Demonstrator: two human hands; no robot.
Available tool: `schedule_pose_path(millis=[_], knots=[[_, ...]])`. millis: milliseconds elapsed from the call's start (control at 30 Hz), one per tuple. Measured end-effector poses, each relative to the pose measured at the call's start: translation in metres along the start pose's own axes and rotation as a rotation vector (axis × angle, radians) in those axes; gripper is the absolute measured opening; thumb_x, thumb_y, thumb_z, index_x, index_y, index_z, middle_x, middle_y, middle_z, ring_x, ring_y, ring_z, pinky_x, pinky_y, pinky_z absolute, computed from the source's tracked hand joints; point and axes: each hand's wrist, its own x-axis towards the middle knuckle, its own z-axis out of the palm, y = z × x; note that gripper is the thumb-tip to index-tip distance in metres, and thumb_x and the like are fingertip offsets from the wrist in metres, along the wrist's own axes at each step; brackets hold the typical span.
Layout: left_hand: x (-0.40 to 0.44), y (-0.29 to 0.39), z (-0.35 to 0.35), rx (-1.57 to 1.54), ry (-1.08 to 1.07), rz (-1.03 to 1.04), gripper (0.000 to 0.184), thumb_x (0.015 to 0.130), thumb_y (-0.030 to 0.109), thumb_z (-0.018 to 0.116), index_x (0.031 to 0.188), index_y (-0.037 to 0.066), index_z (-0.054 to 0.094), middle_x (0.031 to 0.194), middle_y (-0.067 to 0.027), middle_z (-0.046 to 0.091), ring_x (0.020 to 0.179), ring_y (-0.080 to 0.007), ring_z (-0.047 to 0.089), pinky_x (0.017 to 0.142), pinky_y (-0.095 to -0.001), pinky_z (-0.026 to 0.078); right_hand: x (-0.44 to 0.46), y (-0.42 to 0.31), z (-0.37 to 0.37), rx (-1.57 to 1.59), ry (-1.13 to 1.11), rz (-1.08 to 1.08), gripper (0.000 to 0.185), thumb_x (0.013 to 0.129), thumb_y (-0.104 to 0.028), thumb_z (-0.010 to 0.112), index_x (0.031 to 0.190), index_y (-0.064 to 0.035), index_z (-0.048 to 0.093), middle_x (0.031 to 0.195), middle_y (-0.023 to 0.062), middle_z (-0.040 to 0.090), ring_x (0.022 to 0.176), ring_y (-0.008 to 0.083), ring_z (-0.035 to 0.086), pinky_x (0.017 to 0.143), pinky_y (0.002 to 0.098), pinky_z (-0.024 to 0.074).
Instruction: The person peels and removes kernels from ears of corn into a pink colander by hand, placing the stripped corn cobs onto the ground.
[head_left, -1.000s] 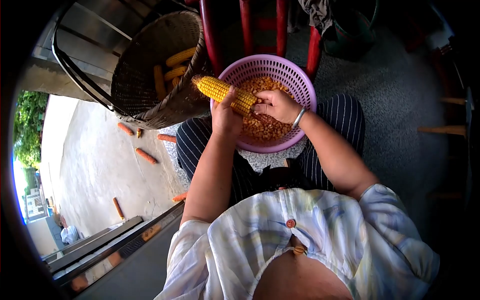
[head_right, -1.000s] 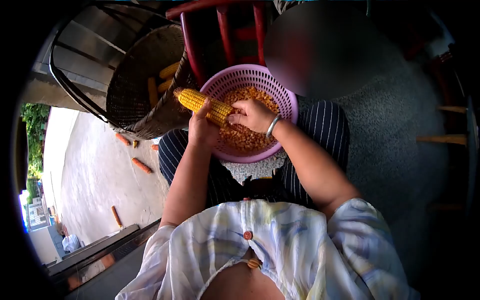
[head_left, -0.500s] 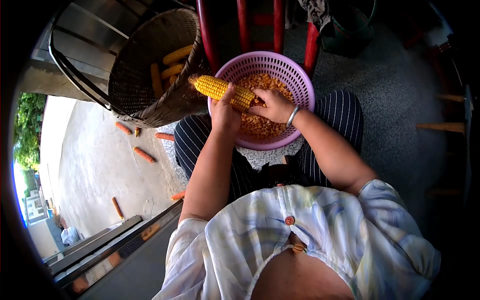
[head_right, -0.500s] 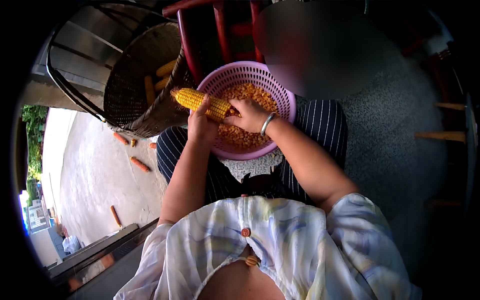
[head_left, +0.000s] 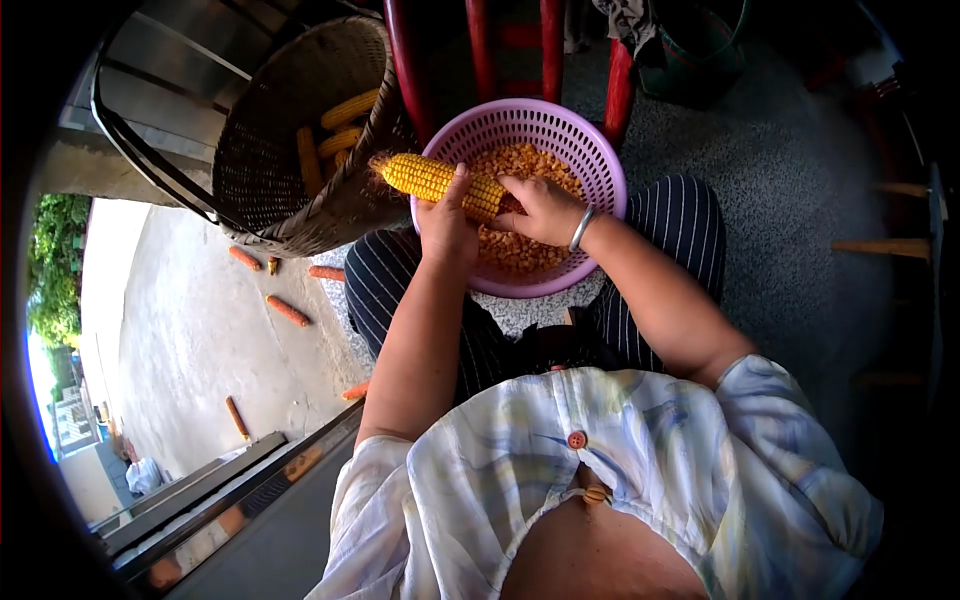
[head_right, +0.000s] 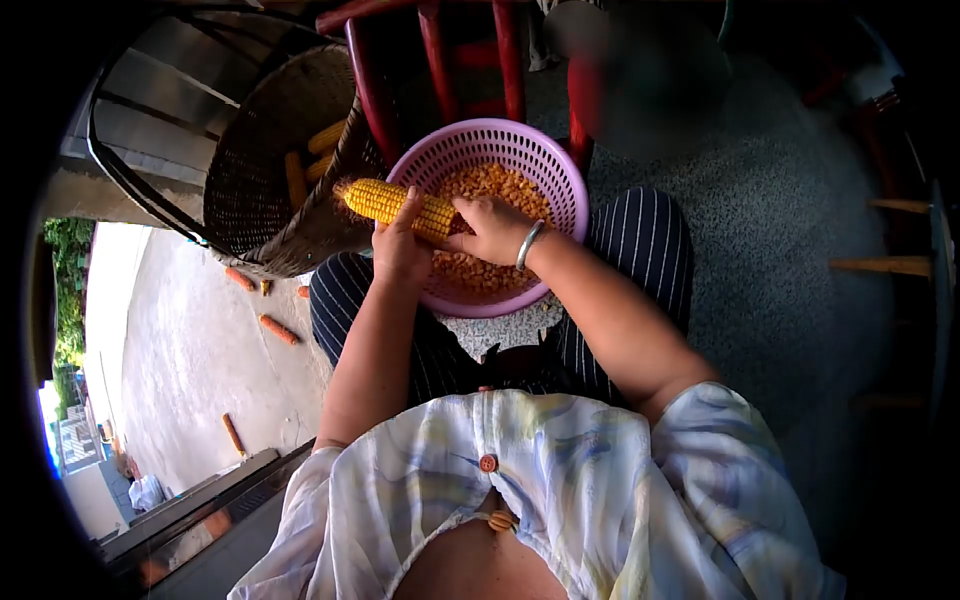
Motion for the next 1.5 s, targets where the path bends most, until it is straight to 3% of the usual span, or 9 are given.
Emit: schedule_pose_path(millis=[200, 367, 500, 800, 933, 1000, 1100, 1233, 1500], knots=[[-0.003, 0.002, 0.004, -0.061, 0.014, 0.006, 0.032, 0.078, -0.001, 0.063, 0.103, 0.003, 0.044, 0.091, -0.0084, 0.057, 0.081, -0.0198, 0.058, 0.072, -0.0330, 0.051, 0.000, -0.001, -0.010, 0.235, -0.044, 0.029, 0.028, 0.086, -0.025, 0.056, 0.093, 0.0027, 0.056, 0.081, 0.0166, 0.063, 0.074, 0.0253, 0.062, 0.068, 0.0342, 0.0472], [-0.006, 0.000, 0.004, 0.108, -0.002, 0.040, 0.033, 0.079, 0.008, 0.066, 0.106, 0.001, 0.047, 0.096, -0.0103, 0.057, 0.085, -0.0226, 0.059, 0.072, -0.0357, 0.052, -0.005, -0.003, 0.009, -0.039, 0.006, 0.067, 0.067, 0.071, -0.043, 0.068, 0.114, 0.0021, 0.043, 0.095, 0.0228, 0.060, 0.086, 0.0350, 0.060, 0.076, 0.0398, 0.0487], [-0.009, 0.002, 0.007, 0.152, 0.046, 0.043, 0.033, 0.079, 0.008, 0.066, 0.105, 0.001, 0.047, 0.094, -0.0102, 0.058, 0.081, -0.0228, 0.060, 0.069, -0.0352, 0.053, 0.000, -0.001, 0.013, -0.042, -0.002, 0.118, 0.057, 0.071, -0.038, 0.069, 0.104, 0.0026, 0.047, 0.092, 0.0222, 0.061, 0.086, 0.0344, 0.060, 0.075, 0.0392, 0.0485], [-0.008, 0.005, 0.005, 0.046, 0.004, -0.037, 0.030, 0.082, 0.009, 0.062, 0.107, 0.001, 0.047, 0.096, -0.0107, 0.057, 0.087, -0.0230, 0.059, 0.075, -0.0375, 0.052, 0.005, 0.011, -0.012, 0.485, -0.274, -0.002, 0.039, 0.082, -0.026, 0.063, 0.103, 0.0045, 0.051, 0.094, 0.0136, 0.061, 0.085, 0.0178, 0.060, 0.077, 0.0291, 0.0477], [-0.004, 0.006, 0.002, -0.060, -0.018, -0.092, 0.028, 0.083, 0.010, 0.060, 0.107, 0.002, 0.048, 0.097, -0.0107, 0.057, 0.087, -0.0232, 0.058, 0.077, -0.0381, 0.050, 0.008, 0.023, -0.001, 0.899, -0.345, 0.214, 0.048, 0.087, -0.030, 0.057, 0.118, 0.0055, 0.045, 0.105, 0.0100, 0.058, 0.097, 0.0132, 0.054, 0.082, 0.0263, 0.0453], [-0.004, 0.005, 0.001, -0.099, -0.020, -0.099, 0.029, 0.083, 0.011, 0.061, 0.107, 0.002, 0.048, 0.097, -0.0108, 0.057, 0.087, -0.0232, 0.058, 0.077, -0.0382, 0.050, 0.006, 0.023, 0.004, 0.903, -0.288, 0.210, 0.055, 0.088, -0.032, 0.054, 0.127, 0.0036, 0.039, 0.111, 0.0104, 0.055, 0.100, 0.0131, 0.052, 0.083, 0.0260, 0.0445], [-0.005, 0.000, -0.001, 0.028, 0.047, 0.011, 0.034, 0.080, 0.013, 0.066, 0.107, 0.002, 0.049, 0.097, -0.0108, 0.058, 0.087, -0.0227, 0.058, 0.075, -0.0374, 0.051, 0.002, 0.011, 0.007, 0.288, -0.141, 0.103, 0.070, 0.082, -0.041, 0.060, 0.131, 0.0016, 0.034, 0.114, 0.0183, 0.054, 0.100, 0.0216, 0.056, 0.086, 0.0305, 0.0444], [-0.007, 0.001, 0.001, 0.068, 0.031, 0.050, 0.034, 0.080, 0.011, 0.066, 0.107, 0.001, 0.049, 0.096, -0.0106, 0.058, 0.084, -0.0226, 0.059, 0.072, -0.0371, 0.052, 0.001, 0.002, 0.010, 0.016, -0.093, 0.072, 0.067, 0.077, -0.037, 0.065, 0.125, 0.0030, 0.040, 0.108, 0.0197, 0.058, 0.096, 0.0262, 0.058, 0.084, 0.0336, 0.0454], [-0.001, -0.001, -0.001, 0.026, 0.096, -0.012, 0.033, 0.076, 0.003, 0.068, 0.101, 0.002, 0.048, 0.089, -0.0091, 0.059, 0.077, -0.0198, 0.059, 0.066, -0.0319, 0.052, 0.005, 0.015, 0.002, 0.581, -0.236, 0.034, 0.040, 0.082, -0.030, 0.062, 0.101, 0.0038, 0.053, 0.094, 0.0157, 0.062, 0.088, 0.0204, 0.060, 0.079, 0.0328, 0.0459]])
